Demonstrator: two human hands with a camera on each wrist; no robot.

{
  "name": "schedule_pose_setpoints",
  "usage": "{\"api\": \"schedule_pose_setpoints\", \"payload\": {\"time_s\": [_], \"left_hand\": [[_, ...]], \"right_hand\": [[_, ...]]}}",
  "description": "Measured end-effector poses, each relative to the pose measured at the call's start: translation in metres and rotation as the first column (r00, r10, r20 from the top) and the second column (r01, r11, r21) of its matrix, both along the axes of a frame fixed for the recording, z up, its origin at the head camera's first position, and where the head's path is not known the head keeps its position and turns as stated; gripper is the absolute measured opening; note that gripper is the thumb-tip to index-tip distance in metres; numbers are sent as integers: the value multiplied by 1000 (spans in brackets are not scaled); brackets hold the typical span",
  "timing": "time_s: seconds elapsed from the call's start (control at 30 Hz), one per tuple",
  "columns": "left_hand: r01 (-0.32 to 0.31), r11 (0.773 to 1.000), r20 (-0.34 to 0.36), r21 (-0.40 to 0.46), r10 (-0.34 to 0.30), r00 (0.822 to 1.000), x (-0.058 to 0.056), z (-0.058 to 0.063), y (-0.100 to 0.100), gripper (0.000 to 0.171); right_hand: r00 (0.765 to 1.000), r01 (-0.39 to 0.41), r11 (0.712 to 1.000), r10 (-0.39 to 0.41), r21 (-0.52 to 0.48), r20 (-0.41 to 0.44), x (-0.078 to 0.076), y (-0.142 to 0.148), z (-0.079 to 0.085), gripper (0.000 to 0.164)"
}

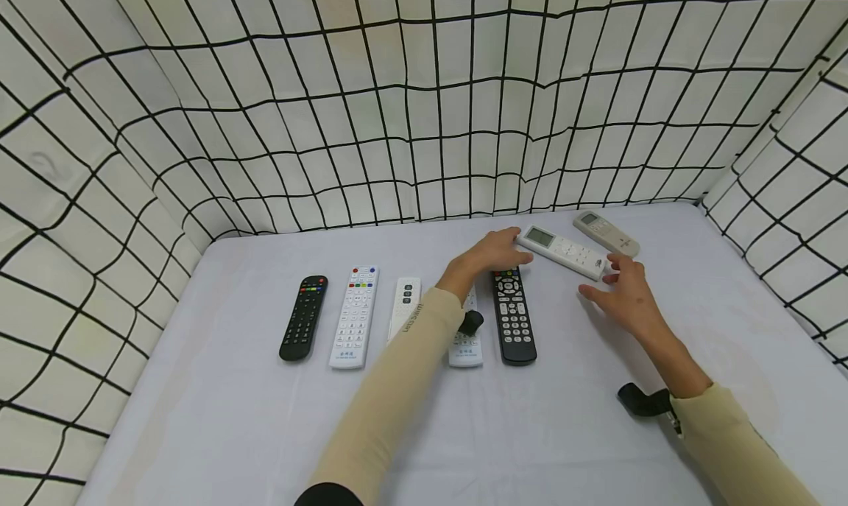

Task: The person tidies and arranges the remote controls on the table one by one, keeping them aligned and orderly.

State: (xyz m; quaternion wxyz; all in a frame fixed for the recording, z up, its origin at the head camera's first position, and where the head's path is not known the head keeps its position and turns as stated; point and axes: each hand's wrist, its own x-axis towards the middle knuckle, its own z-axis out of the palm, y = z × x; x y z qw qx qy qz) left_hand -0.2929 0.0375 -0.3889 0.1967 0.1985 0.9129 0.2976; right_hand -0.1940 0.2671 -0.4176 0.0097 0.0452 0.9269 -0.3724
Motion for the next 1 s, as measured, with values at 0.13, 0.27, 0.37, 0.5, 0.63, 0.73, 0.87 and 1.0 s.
{"api": "schedule_pose_setpoints", "payload": {"time_s": [0.13, 0.27, 0.37, 0.5, 0.63, 0.73, 0.87, 1.0], "left_hand": [[13, 1000, -8, 8, -13, 1000, 0, -2, 4, 69], [3, 1000, -18, -9, -4, 1000, -1, -4, 7, 66], [-7, 999, -37, -48, 5, 999, -1, -4, 10, 66], [-18, 997, -45, -74, 15, 999, -1, -6, 10, 68], [-25, 997, -58, -77, 20, 998, -2, -7, 9, 67], [-24, 996, -69, -81, 18, 997, -3, -8, 8, 67], [-26, 998, -53, -50, 24, 998, -3, -7, 7, 67], [-29, 999, -27, -17, 28, 999, -4, -7, 6, 66]], "right_hand": [[1000, -18, 1000, 18, 2, 20, -4, 1, 0, 92], [999, -35, 999, 35, 9, 22, -8, 3, -1, 91], [999, -44, 999, 44, 18, 25, -11, 5, -1, 91], [998, -50, 999, 49, 23, 44, -14, 9, -2, 90], [998, -57, 998, 56, 18, 38, -17, 10, -4, 84], [998, -63, 998, 63, 19, 17, -18, 11, -6, 80], [997, -74, 997, 74, 38, -10, -20, 13, -7, 75], [997, -80, 995, 81, 59, -7, -19, 13, -6, 75]]}}
